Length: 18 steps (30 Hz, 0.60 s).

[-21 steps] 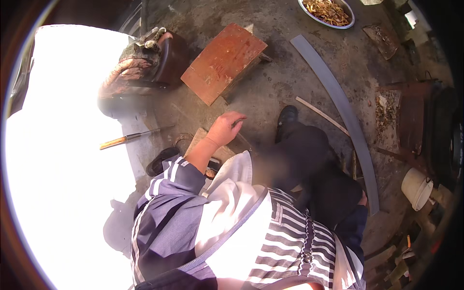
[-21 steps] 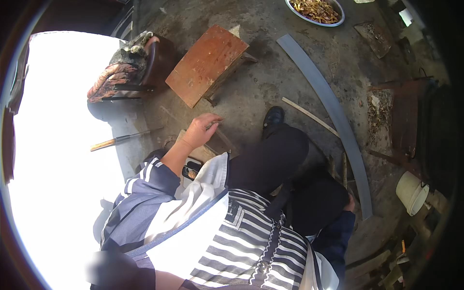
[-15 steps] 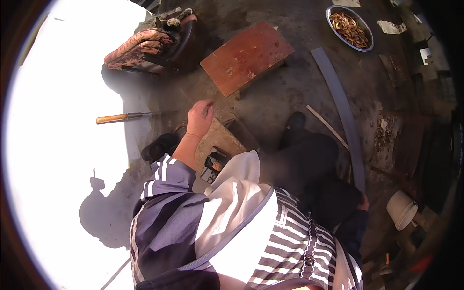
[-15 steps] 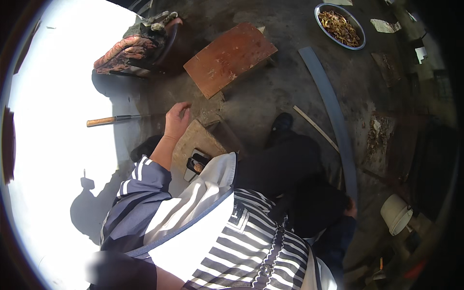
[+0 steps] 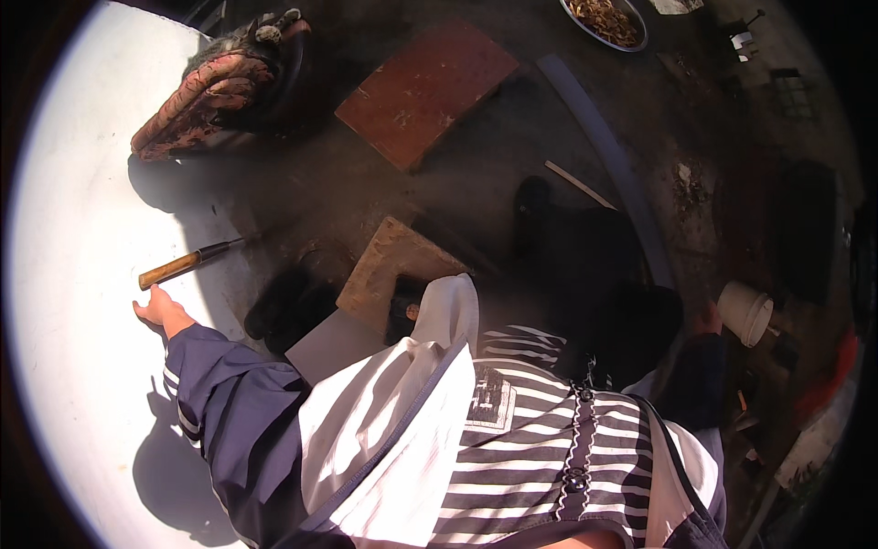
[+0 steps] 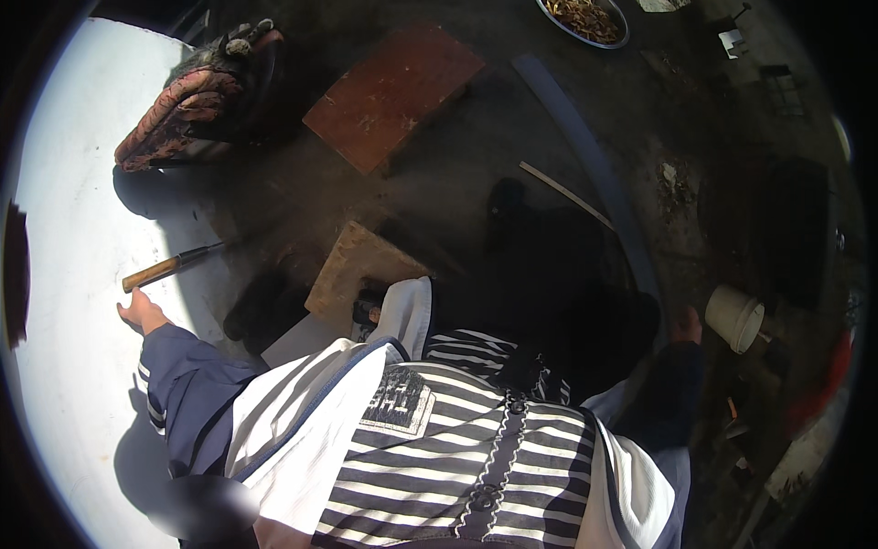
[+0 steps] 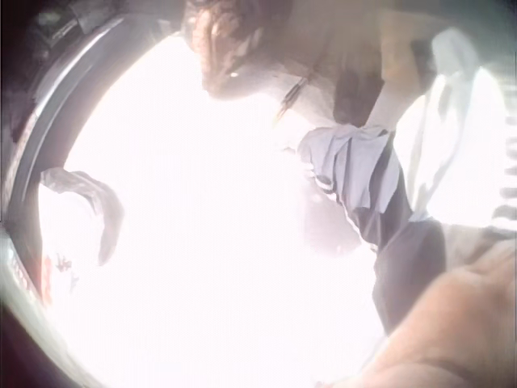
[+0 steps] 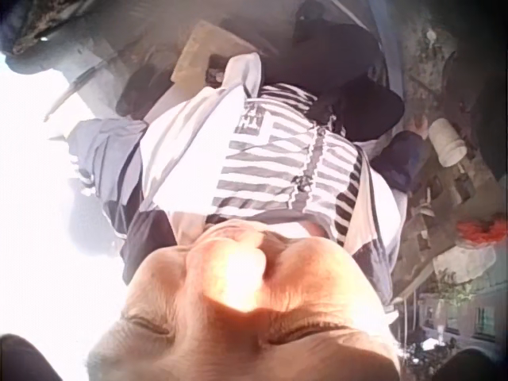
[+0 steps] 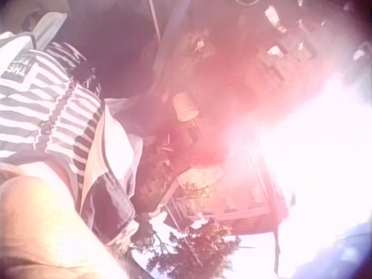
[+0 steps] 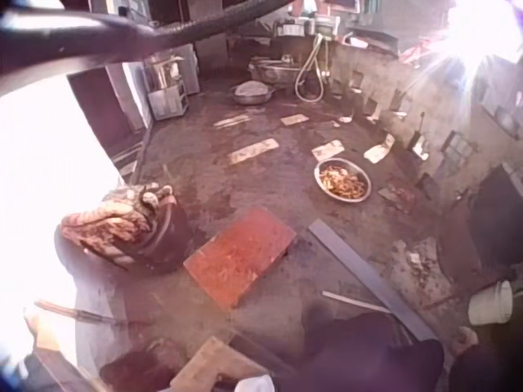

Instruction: The person sits on the floor and uses a curved blade to cut thin wooden strips and a larger flat board into smaller pieces. They handle the strips and board, align them, and make repeated cuts, placing the cut pieces on the floor.

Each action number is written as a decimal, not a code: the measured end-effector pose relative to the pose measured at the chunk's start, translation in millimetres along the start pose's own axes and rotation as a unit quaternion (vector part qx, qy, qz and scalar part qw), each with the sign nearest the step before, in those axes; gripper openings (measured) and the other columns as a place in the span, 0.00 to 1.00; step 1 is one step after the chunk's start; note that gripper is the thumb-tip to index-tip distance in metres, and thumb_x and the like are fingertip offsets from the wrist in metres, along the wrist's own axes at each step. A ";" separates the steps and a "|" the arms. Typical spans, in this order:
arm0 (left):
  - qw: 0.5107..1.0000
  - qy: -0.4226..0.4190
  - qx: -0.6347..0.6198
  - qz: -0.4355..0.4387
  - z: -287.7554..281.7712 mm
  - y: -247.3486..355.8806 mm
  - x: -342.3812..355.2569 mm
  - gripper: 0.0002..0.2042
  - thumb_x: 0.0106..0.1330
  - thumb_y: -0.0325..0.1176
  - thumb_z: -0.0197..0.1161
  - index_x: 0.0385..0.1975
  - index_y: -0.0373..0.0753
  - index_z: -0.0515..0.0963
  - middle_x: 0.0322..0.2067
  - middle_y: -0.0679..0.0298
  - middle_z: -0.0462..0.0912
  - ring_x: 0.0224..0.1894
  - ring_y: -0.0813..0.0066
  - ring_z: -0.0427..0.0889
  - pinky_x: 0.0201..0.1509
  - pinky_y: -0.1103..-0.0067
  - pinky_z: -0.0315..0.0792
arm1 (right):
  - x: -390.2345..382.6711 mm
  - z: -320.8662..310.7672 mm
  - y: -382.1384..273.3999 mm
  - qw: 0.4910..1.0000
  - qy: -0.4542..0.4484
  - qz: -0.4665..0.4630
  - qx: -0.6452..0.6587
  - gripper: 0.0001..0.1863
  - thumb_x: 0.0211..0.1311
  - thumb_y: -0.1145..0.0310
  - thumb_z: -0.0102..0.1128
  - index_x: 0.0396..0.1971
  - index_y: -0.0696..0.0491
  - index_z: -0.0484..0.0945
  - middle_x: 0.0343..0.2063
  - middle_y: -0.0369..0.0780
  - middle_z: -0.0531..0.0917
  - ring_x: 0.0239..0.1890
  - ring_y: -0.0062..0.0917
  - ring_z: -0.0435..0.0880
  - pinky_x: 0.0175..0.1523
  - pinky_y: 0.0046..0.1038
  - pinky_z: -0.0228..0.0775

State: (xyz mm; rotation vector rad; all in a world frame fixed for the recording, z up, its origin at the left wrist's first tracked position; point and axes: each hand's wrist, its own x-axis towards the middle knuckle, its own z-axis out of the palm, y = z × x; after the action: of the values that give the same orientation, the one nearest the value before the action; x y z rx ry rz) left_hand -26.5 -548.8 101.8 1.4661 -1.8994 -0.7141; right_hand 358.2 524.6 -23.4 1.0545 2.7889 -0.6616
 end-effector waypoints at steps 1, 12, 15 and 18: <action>1.000 -0.010 -0.005 0.020 3.5 -3.6 15.3 0.35 0.52 0.33 0.64 0.62 0.45 0.56 0.54 0.48 0.66 0.50 0.57 0.73 0.52 0.71 0.70 | 1.6 -2.2 2.1 1.000 0.000 -0.023 -0.019 0.29 0.49 0.76 0.59 0.55 0.59 0.65 0.49 0.48 0.75 0.53 0.36 0.73 0.54 0.33 0.68; 0.933 -0.085 0.250 0.245 49.9 0.8 78.7 0.17 0.58 0.42 0.57 0.25 0.29 0.75 0.24 0.51 0.76 0.29 0.57 0.77 0.38 0.69 0.72 | -44.1 -24.4 -143.1 0.987 -0.092 0.120 -0.049 0.32 0.51 0.62 0.65 0.57 0.51 0.65 0.52 0.46 0.72 0.53 0.41 0.72 0.53 0.43 0.69; 0.930 -0.098 0.207 0.288 59.1 13.5 17.7 0.16 0.58 0.41 0.56 0.24 0.30 0.75 0.23 0.53 0.75 0.28 0.58 0.76 0.37 0.70 0.71 | -39.1 -17.6 -137.2 0.990 -0.087 0.115 -0.013 0.31 0.51 0.65 0.65 0.56 0.51 0.66 0.51 0.46 0.73 0.52 0.41 0.73 0.50 0.41 0.71; 0.919 -0.160 0.122 0.339 67.8 37.3 -57.2 0.15 0.58 0.40 0.56 0.24 0.31 0.74 0.23 0.54 0.74 0.27 0.60 0.76 0.36 0.71 0.71 | -37.9 -1.1 -137.0 0.993 -0.086 0.081 0.006 0.30 0.50 0.66 0.65 0.55 0.53 0.67 0.51 0.47 0.73 0.52 0.41 0.73 0.51 0.41 0.70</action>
State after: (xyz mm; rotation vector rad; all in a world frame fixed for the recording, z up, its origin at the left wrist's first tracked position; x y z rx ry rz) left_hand -90.6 -481.7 76.3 0.7321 -2.6140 -0.4012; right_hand 298.2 410.4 36.3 1.1520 2.5254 -0.7146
